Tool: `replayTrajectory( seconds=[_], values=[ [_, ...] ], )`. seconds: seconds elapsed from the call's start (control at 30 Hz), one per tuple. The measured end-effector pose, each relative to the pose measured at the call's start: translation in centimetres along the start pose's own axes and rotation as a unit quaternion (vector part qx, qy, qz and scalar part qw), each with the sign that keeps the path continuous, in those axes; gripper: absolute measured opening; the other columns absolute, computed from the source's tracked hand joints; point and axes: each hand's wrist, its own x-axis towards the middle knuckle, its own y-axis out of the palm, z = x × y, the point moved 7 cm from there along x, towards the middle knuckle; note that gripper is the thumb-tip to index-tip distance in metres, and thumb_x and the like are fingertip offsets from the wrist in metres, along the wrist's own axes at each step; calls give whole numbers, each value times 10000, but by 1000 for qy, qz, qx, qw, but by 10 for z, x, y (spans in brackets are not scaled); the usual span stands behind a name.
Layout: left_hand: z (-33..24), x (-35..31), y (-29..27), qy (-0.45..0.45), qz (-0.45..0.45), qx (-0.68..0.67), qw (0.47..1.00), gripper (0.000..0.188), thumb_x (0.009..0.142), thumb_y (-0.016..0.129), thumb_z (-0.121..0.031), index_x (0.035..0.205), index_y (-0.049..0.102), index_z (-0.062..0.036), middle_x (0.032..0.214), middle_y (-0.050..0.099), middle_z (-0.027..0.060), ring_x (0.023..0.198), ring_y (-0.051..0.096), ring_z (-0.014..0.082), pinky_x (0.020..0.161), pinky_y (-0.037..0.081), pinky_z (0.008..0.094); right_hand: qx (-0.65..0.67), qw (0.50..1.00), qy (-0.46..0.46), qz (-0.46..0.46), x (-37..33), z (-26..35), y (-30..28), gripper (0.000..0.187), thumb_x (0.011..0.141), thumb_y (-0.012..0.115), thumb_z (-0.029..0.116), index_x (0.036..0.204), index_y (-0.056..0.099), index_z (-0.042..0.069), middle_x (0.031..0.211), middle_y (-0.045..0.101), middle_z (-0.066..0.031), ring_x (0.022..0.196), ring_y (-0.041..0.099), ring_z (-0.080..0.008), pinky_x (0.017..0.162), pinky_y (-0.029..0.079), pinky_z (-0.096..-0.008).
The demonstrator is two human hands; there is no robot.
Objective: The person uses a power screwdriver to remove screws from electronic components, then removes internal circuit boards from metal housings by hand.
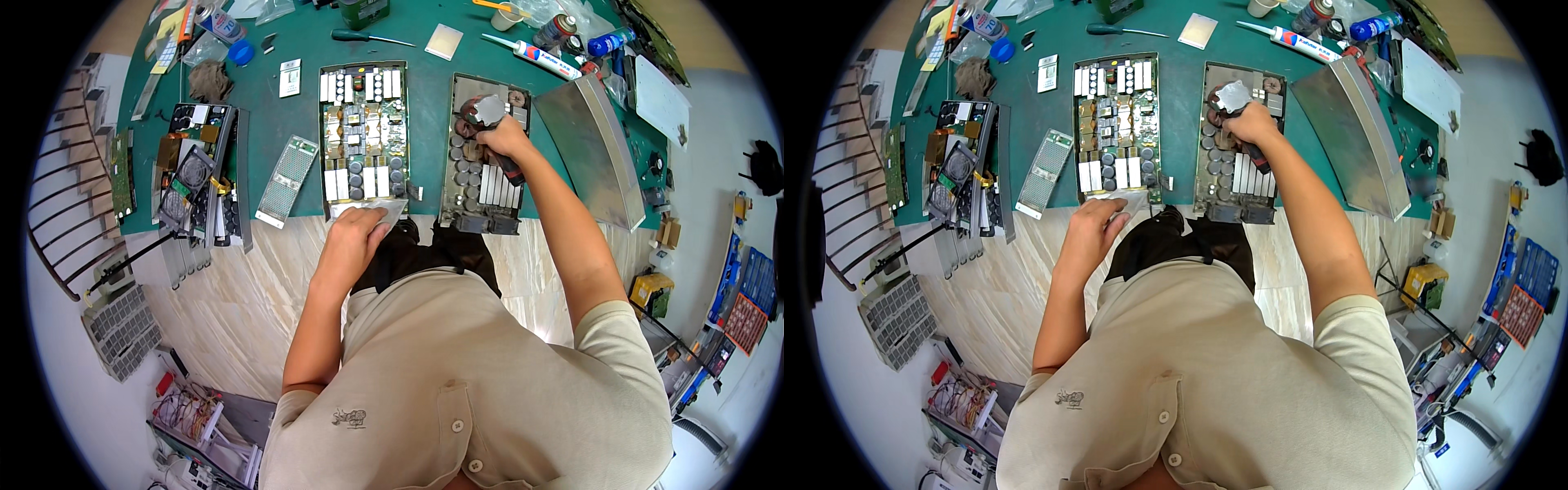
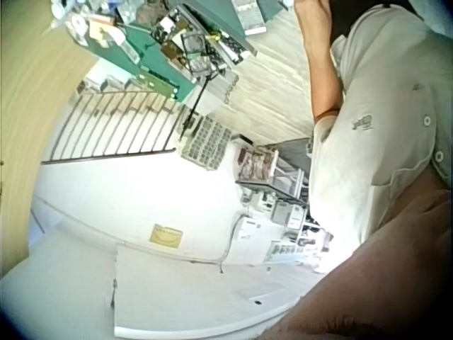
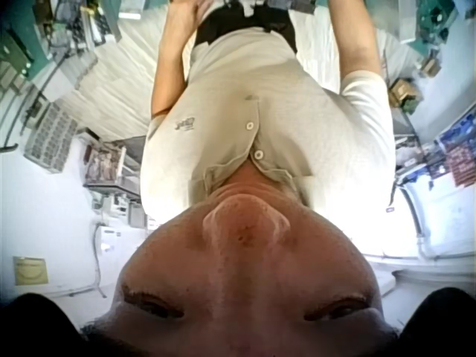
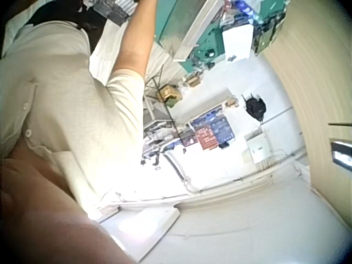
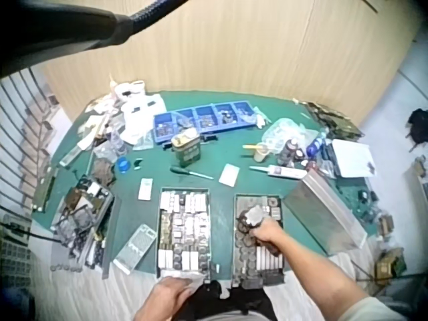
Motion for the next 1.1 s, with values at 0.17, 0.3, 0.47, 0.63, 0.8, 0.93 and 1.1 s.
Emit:
replayTrajectory(
  seconds=[0.17, 0.3, 0.47, 0.63, 0.8, 0.93, 1.1],
  values=[
    [-2, 1, 1, -1, 5, -4, 1000, 217, 877, 772, -69, 1070, 734, 23, 903, 724, 186, 858, 678, 383, 788, 540, 441, -22, 997, -37, -62, 2, 1, -2, 348, 732, 774, 173, 1016, 697, -12, 739, 716, -103, 587, 690, -199, 599, 562, -363],
    [0, -2, 1, 10, -5, -4, 1000, 216, 877, 771, -69, 1070, 735, 20, 905, 724, 186, 863, 678, 383, 792, 538, 442, -27, 997, -40, -64, 5, -6, 1, 342, 731, 768, 165, 1016, 695, -10, 727, 713, -98, 591, 691, -200, 602, 561, -361],
    [-2, -4, -1, -14, 8, -13, 1000, 205, 878, 741, -37, 1072, 729, 30, 949, 725, 199, 914, 657, 408, 830, 528, 471, -24, 998, -11, -50, 6, -11, 3, 377, 710, 783, 222, 1015, 718, 10, 781, 732, -112, 683, 711, -231, 674, 570, -375],
    [-1, -6, -1, -4, -6, -4, 1000, 218, 881, 769, -69, 1076, 732, 22, 916, 726, 186, 872, 676, 383, 798, 537, 440, -34, 999, 19, -36, 4, -14, 1, 391, 674, 815, 328, 915, 762, 25, 804, 766, -128, 777, 753, -265, 775, 592, -391],
    [2, -8, 1, -13, 1, 0, 1000, 215, 885, 764, -64, 1077, 729, 26, 927, 728, 190, 876, 677, 384, 801, 538, 443, -9, 1000, 14, -27, 3, -12, 2, 366, 680, 804, 315, 881, 760, 13, 792, 764, -128, 790, 755, -266, 777, 592, -385],
    [1, -5, 2, -7, 3, -3, 1000, 215, 885, 763, -60, 1078, 729, 27, 935, 731, 192, 877, 678, 385, 802, 539, 446, 8, 999, -5, -44, 3, -14, -1, 349, 684, 800, 291, 886, 756, 10, 754, 752, -125, 729, 747, -253, 738, 591, -377],
    [-1, -1, 0, 19, -14, -8, 1000, 220, 886, 765, -67, 1082, 726, 26, 940, 730, 193, 872, 679, 380, 791, 541, 441, 106, 994, -12, -22, -38, -6, -14, 299, 717, 777, 177, 952, 724, 0, 717, 723, -116, 609, 702, -183, 635, 569, -338]
  ],
)
